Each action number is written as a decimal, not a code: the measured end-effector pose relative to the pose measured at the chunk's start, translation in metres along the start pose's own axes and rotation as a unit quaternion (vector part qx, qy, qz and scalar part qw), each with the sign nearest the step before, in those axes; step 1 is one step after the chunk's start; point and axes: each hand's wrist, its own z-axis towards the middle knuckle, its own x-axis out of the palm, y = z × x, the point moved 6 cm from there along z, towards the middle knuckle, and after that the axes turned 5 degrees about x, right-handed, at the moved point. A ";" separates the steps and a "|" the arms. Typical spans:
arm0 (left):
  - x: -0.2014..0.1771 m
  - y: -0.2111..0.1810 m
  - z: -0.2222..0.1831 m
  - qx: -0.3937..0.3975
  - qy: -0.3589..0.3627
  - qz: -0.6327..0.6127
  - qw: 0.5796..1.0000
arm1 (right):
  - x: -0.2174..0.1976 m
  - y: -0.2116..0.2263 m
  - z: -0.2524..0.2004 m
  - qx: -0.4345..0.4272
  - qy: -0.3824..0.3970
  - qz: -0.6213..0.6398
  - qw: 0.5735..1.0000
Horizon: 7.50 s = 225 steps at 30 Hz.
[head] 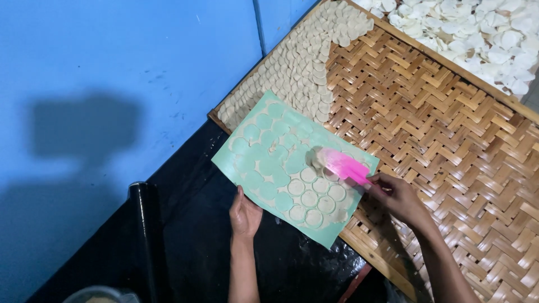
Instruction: Scraping small circles of dough from a template onto a woven tray using a scraper tool.
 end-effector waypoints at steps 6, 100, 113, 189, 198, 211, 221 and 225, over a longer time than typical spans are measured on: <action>-0.002 0.001 0.000 -0.001 0.007 -0.013 1.000 | 0.003 -0.008 0.014 0.000 0.045 0.117 0.992; 0.061 -0.023 -0.038 0.149 -0.048 0.179 0.971 | 0.051 0.002 -0.060 -0.131 0.084 0.746 0.648; 0.093 0.020 -0.077 0.123 0.078 0.182 0.972 | 0.076 0.067 -0.032 -0.109 0.054 0.556 0.823; 0.023 0.005 -0.007 -0.079 0.037 0.232 0.969 | 0.015 0.097 -0.042 -0.154 -0.011 -0.203 0.967; -0.004 0.010 0.007 -0.023 -0.040 0.207 0.977 | 0.034 0.107 -0.056 -0.277 0.069 -0.237 0.929; 0.009 -0.011 -0.001 0.185 0.006 0.348 0.919 | 0.001 0.078 -0.086 -0.089 -0.192 -0.204 0.956; 0.015 -0.014 -0.005 0.183 -0.002 0.376 0.908 | 0.005 0.079 -0.074 -0.030 -0.140 -0.263 0.954; 0.020 -0.015 -0.006 0.190 0.000 0.376 0.907 | 0.005 0.049 -0.054 0.016 -0.086 -0.254 0.963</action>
